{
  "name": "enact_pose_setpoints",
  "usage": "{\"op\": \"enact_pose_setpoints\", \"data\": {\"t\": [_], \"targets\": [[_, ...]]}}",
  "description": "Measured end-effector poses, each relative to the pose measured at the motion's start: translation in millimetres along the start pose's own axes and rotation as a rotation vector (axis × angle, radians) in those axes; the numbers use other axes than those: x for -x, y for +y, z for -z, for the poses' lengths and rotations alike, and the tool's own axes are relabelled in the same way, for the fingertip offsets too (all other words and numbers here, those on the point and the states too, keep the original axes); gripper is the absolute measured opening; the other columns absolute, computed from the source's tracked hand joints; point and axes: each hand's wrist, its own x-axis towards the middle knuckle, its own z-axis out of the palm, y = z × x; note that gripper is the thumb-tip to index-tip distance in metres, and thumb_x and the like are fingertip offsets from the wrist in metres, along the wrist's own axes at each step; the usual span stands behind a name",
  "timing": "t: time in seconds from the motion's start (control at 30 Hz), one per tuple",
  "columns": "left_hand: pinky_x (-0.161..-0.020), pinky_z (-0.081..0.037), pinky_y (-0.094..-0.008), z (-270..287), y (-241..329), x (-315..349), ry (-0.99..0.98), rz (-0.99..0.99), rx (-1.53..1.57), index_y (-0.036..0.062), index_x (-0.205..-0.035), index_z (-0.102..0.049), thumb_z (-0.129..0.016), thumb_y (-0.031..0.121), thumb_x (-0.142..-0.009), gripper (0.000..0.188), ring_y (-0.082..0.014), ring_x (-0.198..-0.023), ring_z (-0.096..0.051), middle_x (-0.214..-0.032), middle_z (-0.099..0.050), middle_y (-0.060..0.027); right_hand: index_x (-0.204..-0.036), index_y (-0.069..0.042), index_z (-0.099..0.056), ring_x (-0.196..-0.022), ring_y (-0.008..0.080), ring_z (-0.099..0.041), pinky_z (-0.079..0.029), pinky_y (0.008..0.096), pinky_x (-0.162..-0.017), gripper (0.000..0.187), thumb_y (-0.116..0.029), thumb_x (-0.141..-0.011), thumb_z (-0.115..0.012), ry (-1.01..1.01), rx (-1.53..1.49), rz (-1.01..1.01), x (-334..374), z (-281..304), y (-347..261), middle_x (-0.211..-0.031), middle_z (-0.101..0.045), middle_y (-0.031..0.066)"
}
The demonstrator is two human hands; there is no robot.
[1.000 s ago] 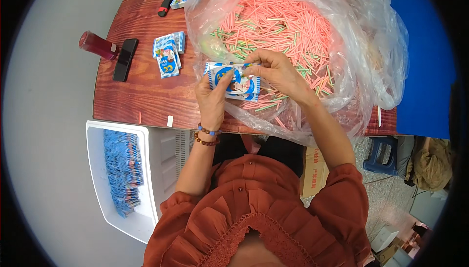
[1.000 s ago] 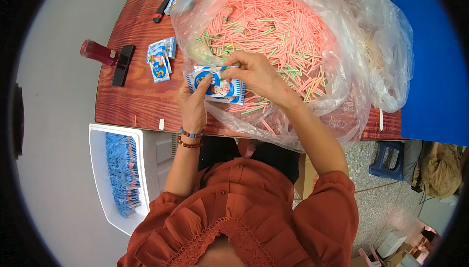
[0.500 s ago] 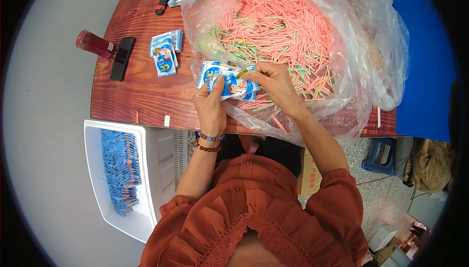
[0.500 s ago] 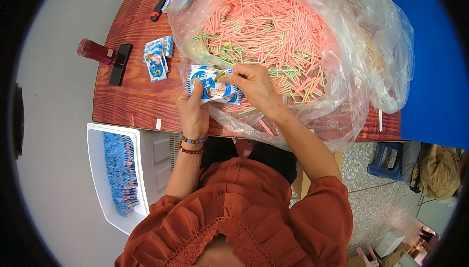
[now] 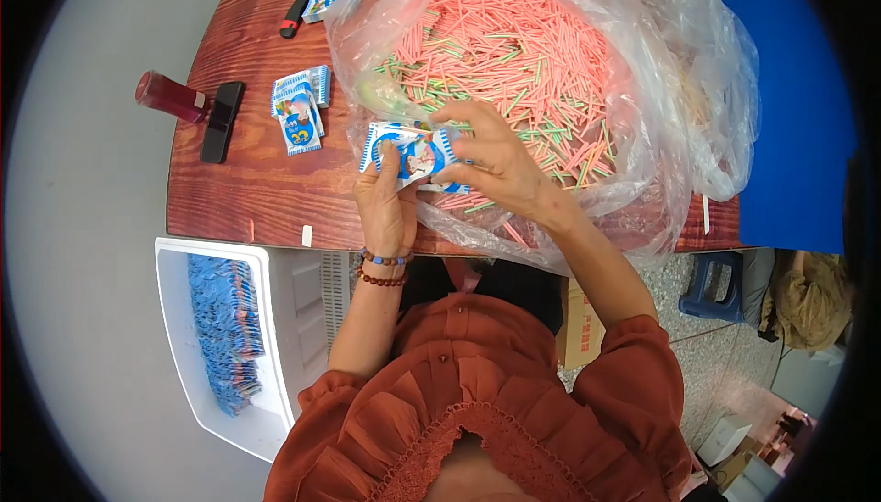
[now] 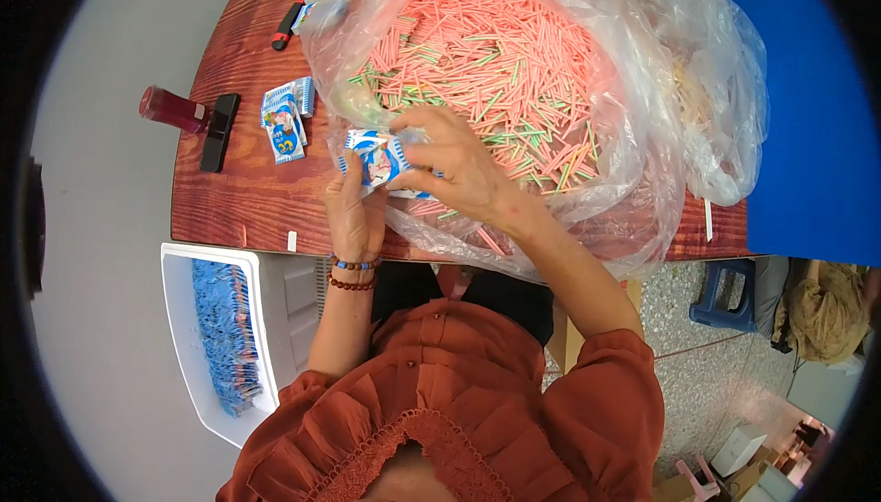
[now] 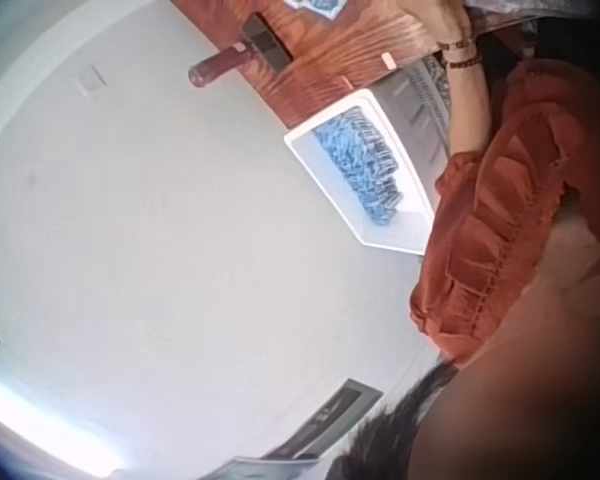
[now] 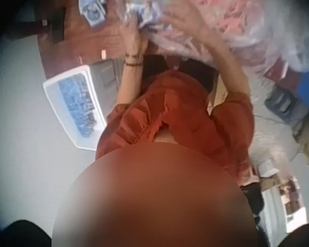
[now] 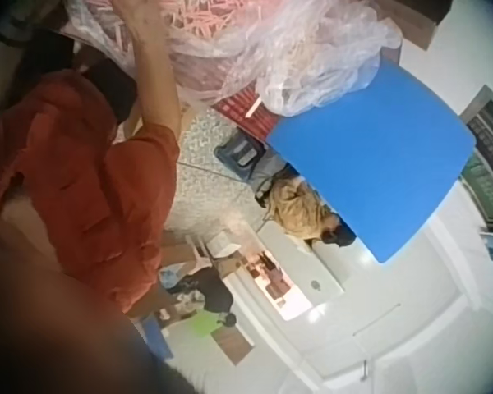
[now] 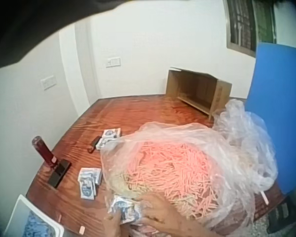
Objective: Filling small blue and white packets with pink and green shredded decorative paper.
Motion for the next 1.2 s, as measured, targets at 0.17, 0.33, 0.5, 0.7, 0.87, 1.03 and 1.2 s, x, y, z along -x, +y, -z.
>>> {"op": "enact_pose_setpoints", "data": {"t": [0.17, 0.33, 0.5, 0.7, 0.87, 1.03, 1.2], "targets": [[-0.059, -0.048, -0.023, 26.8, 4.0, -6.1, -0.004, -0.06, -0.05, 0.0043, -0.1, -0.066, -0.057, 0.027, -0.098, 0.025, -0.0082, -0.076, -0.062, -0.09, -0.068, -0.0022, -0.093, -0.003, -0.067, -0.107, 0.0256, -0.056, -0.041, 0.0379, -0.097, 0.014, -0.015, -0.084, -0.067, -0.11, -0.251, -0.18, -7.9, 21.1, 13.7, -0.114, -0.062, 0.009], [-0.061, -0.046, -0.023, 14.8, 3.9, -0.8, -0.041, -0.079, 0.018, 0.0041, -0.098, -0.068, -0.057, 0.026, -0.098, 0.024, -0.0085, -0.077, -0.061, -0.093, -0.069, -0.0027, -0.099, -0.006, -0.068, -0.099, 0.0278, -0.062, -0.048, 0.0402, -0.089, 0.02, -0.018, -0.083, -0.066, -0.116, 0.41, -0.33, -52.3, 71.6, 77.9, -0.106, -0.065, 0.0121], [-0.063, -0.047, -0.0245, 23.0, 4.1, 0.1, -0.001, -0.091, 0.02, 0.0048, -0.098, -0.068, -0.057, 0.025, -0.098, 0.023, -0.0083, -0.079, -0.061, -0.093, -0.069, -0.0022, -0.108, -0.008, -0.064, -0.111, 0.029, -0.055, -0.038, 0.0482, -0.099, 0.032, -0.024, -0.08, -0.066, -0.457, 0.967, -0.186, -65.0, 46.9, 94.4, -0.103, -0.064, 0.0114], [-0.067, -0.048, -0.0258, 28.8, 7.0, -1.6, 0.026, -0.074, 0.026, 0.0053, -0.099, -0.067, -0.058, 0.025, -0.098, 0.022, -0.0084, -0.081, -0.061, -0.094, -0.069, -0.0021, -0.099, -0.005, -0.062, -0.107, 0.0272, -0.055, -0.04, 0.0455, -0.09, 0.023, -0.018, -0.08, -0.059, -0.465, 1.075, -0.149, -67.7, 37.3, 96.1, -0.103, -0.063, 0.0115], [-0.069, -0.05, -0.0254, 24.4, 3.1, -2.7, -0.011, -0.048, 0.022, 0.0056, -0.1, -0.067, -0.059, 0.026, -0.097, 0.022, -0.009, -0.083, -0.063, -0.095, -0.069, -0.0019, -0.102, -0.005, -0.06, -0.105, 0.0272, -0.055, -0.037, 0.0457, -0.092, 0.024, -0.018, -0.082, -0.058, -0.413, 1.117, -0.127, -58.9, 33.2, 104.0, -0.103, -0.063, 0.0119], [-0.069, -0.05, -0.0249, 24.3, 3.0, -1.6, 0.021, -0.038, 0.014, 0.0061, -0.101, -0.067, -0.059, 0.025, -0.097, 0.021, -0.0088, -0.083, -0.063, -0.096, -0.07, -0.0022, -0.105, -0.004, -0.058, -0.106, 0.0288, -0.054, -0.034, 0.05, -0.096, 0.023, -0.016, -0.086, -0.057, -0.411, 1.149, -0.064, -53.1, 37.1, 109.9, -0.106, -0.062, 0.0121], [-0.069, -0.05, -0.0253, 30.0, 8.1, -4.3, -0.018, -0.062, 0.032, 0.0063, -0.102, -0.067, -0.058, 0.025, -0.098, 0.021, -0.0087, -0.084, -0.063, -0.097, -0.069, -0.0016, -0.102, -0.002, -0.056, -0.098, 0.0308, -0.058, -0.032, 0.0517, -0.095, 0.016, -0.007, -0.088, -0.051, -0.372, 0.884, -0.224, -50.2, 50.4, 91.9, -0.099, -0.063, 0.0162]]}}
